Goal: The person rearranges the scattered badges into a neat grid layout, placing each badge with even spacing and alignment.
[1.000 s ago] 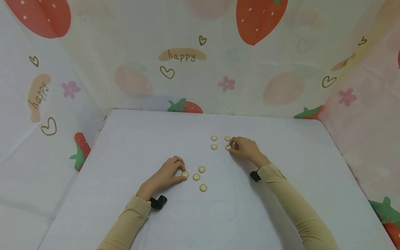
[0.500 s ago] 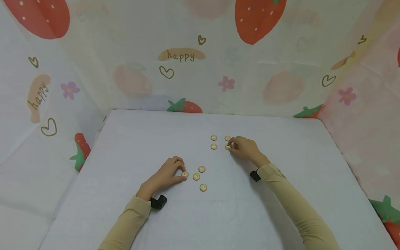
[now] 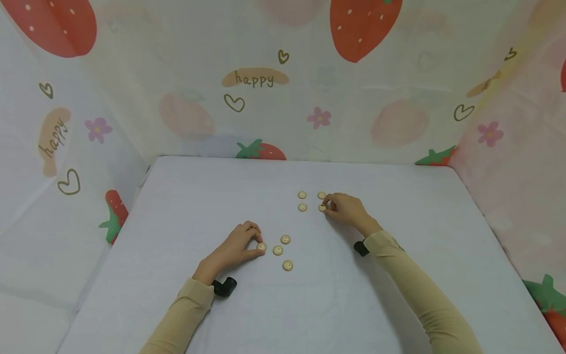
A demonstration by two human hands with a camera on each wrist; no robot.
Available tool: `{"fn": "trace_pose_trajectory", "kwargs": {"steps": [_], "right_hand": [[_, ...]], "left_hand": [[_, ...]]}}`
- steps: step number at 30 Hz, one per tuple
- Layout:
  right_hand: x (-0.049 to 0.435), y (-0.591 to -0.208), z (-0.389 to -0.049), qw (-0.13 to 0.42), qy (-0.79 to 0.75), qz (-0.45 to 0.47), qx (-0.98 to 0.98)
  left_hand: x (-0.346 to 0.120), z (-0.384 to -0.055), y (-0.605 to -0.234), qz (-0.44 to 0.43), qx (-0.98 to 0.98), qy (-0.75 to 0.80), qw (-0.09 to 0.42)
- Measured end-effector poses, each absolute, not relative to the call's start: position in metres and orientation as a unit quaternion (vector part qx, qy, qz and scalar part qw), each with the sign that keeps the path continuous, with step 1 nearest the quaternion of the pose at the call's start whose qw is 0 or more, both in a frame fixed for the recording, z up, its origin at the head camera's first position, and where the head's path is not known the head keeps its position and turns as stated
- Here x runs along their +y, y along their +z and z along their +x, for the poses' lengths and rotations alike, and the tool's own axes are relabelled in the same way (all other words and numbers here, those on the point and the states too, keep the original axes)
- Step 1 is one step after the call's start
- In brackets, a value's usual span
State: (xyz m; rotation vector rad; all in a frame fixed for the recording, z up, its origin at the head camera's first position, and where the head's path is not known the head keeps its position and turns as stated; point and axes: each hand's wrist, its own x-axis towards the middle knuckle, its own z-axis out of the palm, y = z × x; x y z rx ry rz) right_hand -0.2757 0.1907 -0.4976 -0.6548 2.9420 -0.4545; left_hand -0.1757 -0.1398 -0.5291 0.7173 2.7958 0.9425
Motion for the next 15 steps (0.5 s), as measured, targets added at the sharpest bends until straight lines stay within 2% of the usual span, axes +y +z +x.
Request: {"fn": "trace_pose_trajectory", "kwargs": {"steps": [15], "right_hand": [[0.1953, -0.4979, -0.2768, 0.056, -0.148, -0.209, 0.965]], "left_hand": [[-0.1394, -0.1743, -0.5269, 0.244, 0.918, 0.311, 0.041]]}}
